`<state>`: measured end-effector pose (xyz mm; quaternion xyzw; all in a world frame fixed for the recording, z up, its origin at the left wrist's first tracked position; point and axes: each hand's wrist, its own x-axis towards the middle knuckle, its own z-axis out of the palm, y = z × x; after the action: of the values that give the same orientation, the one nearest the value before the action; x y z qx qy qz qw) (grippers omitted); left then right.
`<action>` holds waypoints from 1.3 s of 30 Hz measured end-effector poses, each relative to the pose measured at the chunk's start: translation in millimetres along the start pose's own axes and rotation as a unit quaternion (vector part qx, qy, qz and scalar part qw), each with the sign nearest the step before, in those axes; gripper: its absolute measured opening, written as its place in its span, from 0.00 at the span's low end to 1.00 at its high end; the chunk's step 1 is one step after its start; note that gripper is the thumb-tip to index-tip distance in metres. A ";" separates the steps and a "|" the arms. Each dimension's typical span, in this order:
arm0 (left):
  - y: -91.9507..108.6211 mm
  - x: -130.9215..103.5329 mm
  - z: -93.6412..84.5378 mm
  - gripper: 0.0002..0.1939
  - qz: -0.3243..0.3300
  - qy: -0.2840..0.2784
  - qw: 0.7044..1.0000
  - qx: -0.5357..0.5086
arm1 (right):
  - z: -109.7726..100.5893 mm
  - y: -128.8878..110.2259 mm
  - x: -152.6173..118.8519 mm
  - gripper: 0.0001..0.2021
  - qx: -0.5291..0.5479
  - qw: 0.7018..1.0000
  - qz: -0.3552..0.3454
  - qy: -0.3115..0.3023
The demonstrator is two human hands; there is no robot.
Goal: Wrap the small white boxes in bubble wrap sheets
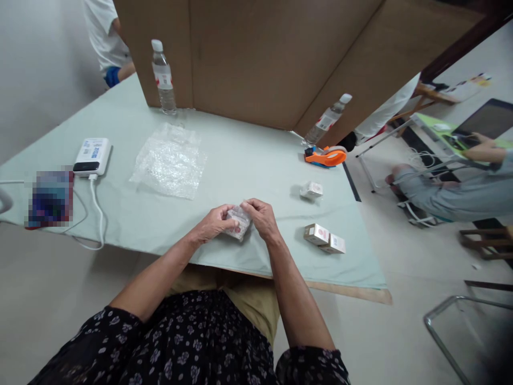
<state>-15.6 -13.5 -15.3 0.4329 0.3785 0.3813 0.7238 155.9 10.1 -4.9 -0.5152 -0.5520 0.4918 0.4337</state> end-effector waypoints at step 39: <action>10.7 -7.4 -8.9 0.36 0.038 -0.004 0.961 0.275 | -21.1 14.5 -46.5 0.21 -0.419 0.866 -0.267 -0.046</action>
<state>-29.0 -13.4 -6.9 0.6311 0.4492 0.2880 0.5630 183.1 -34.4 -15.0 -0.4581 -0.8421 0.1028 0.2653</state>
